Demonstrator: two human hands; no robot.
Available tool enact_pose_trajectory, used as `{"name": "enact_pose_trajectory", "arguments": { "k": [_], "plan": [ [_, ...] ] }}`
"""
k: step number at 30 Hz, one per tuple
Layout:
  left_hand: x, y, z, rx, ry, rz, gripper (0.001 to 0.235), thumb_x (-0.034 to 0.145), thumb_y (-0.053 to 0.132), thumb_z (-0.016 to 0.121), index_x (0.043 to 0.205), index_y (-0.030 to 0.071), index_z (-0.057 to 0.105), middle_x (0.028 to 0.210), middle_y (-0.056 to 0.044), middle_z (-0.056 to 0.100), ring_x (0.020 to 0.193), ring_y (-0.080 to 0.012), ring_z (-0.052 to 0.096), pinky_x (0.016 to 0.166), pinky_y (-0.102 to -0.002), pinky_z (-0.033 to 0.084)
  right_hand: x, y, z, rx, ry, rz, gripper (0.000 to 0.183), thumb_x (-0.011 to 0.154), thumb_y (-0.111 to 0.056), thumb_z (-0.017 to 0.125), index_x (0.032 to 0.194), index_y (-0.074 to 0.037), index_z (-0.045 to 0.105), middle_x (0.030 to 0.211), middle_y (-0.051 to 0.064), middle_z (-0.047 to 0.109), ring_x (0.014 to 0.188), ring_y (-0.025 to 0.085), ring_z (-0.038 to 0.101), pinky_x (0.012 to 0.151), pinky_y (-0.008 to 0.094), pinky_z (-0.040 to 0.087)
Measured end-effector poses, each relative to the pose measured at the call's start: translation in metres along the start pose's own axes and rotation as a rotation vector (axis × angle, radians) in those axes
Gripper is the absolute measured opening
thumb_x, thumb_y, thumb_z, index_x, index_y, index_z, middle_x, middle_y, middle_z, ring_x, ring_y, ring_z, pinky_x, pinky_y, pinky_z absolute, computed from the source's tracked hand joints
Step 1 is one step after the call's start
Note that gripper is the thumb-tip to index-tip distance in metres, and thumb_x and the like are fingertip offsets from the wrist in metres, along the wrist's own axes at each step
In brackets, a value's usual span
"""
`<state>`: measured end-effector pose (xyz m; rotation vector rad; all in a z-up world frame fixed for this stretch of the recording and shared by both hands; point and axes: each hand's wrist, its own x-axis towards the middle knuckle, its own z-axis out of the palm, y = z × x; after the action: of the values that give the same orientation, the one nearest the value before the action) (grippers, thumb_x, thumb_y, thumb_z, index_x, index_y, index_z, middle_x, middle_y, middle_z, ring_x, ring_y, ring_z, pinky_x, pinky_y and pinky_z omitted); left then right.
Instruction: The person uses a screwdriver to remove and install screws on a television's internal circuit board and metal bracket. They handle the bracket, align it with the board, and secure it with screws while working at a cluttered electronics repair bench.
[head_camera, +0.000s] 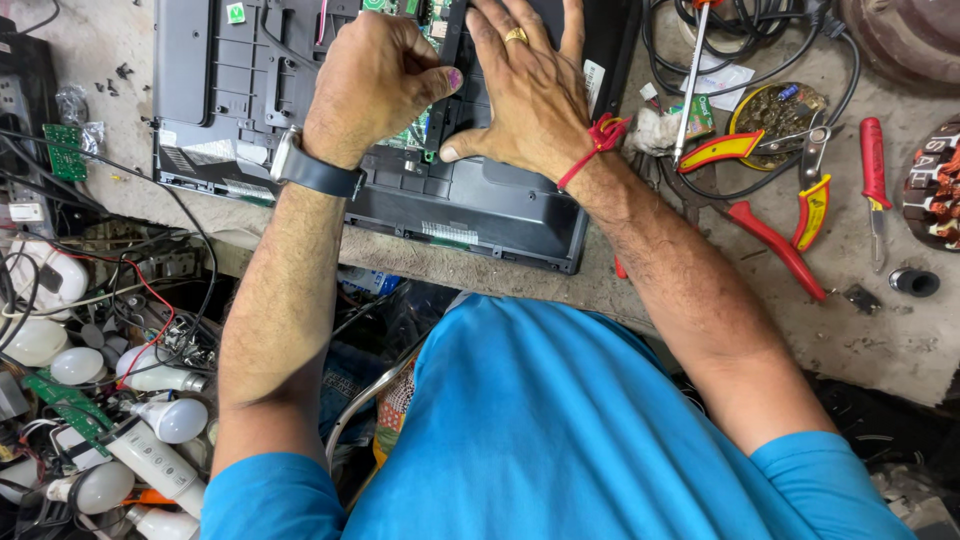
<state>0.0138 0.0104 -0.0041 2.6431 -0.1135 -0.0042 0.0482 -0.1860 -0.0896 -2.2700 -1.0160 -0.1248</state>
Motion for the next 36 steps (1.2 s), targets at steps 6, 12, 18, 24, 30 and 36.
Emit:
{"name": "enact_pose_trajectory", "arguments": {
  "k": [6, 12, 18, 24, 30, 36],
  "plan": [
    [-0.008, -0.004, 0.002, -0.023, 0.047, 0.037, 0.019, 0.090, 0.022, 0.090, 0.086, 0.006, 0.080, 0.074, -0.008, 0.076, 0.061, -0.0153, 0.073, 0.056, -0.031, 0.058, -0.002, 0.001, -0.002, 0.030, 0.020, -0.047, 0.136, 0.063, -0.077, 0.093, 0.153, 0.011, 0.040, 0.160, 0.026, 0.039, 0.152, 0.041, 0.028, 0.120, 0.068, -0.005],
    [-0.011, 0.002, 0.000, 0.027, 0.079, 0.007, 0.020, 0.089, 0.022, 0.090, 0.085, 0.006, 0.079, 0.071, -0.008, 0.075, 0.059, -0.0167, 0.072, 0.055, -0.031, 0.056, -0.001, -0.001, -0.008, 0.034, 0.006, -0.051, 0.142, 0.056, -0.080, 0.091, 0.154, 0.007, 0.035, 0.161, 0.026, 0.036, 0.152, 0.039, 0.026, 0.118, 0.068, -0.008],
    [-0.010, 0.023, 0.012, 0.072, 0.109, -0.001, 0.015, 0.080, 0.019, 0.090, 0.085, 0.008, 0.080, 0.072, -0.007, 0.077, 0.058, -0.0164, 0.072, 0.054, -0.031, 0.055, -0.003, 0.005, -0.020, 0.206, -0.001, -0.037, 0.141, 0.072, -0.079, 0.091, 0.162, 0.002, 0.018, 0.167, 0.024, 0.033, 0.158, 0.035, 0.029, 0.125, 0.063, -0.008],
    [-0.016, 0.027, -0.005, -0.448, -0.019, 0.061, 0.017, 0.096, 0.015, 0.084, 0.094, 0.003, 0.072, 0.082, -0.007, 0.073, 0.074, -0.0183, 0.068, 0.064, -0.035, 0.055, -0.014, 0.017, -0.057, 1.079, 0.050, 0.038, 0.097, 0.096, -0.043, 0.083, 0.163, -0.006, 0.024, 0.168, 0.019, 0.037, 0.154, 0.024, 0.039, 0.128, 0.043, 0.029],
    [-0.028, 0.024, -0.009, -0.115, 0.245, 0.502, 0.012, 0.098, 0.013, 0.081, 0.102, 0.005, 0.073, 0.097, -0.007, 0.076, 0.084, -0.0228, 0.069, 0.075, -0.038, 0.055, -0.006, 0.003, -0.065, 0.759, 0.073, 0.027, 0.030, 0.099, 0.001, 0.077, 0.128, -0.006, 0.073, 0.120, 0.011, 0.077, 0.105, 0.017, 0.073, 0.094, 0.028, 0.061],
    [-0.069, 0.024, -0.007, -0.003, 0.269, 0.391, 0.017, 0.091, 0.007, 0.079, 0.107, 0.005, 0.073, 0.113, -0.007, 0.075, 0.094, -0.0274, 0.067, 0.085, -0.040, 0.055, -0.014, -0.024, -0.060, 0.277, 0.302, -0.362, 0.021, 0.095, 0.005, 0.082, 0.111, -0.002, 0.073, 0.111, 0.013, 0.075, 0.094, 0.023, 0.076, 0.079, 0.032, 0.062]
  ]
}}
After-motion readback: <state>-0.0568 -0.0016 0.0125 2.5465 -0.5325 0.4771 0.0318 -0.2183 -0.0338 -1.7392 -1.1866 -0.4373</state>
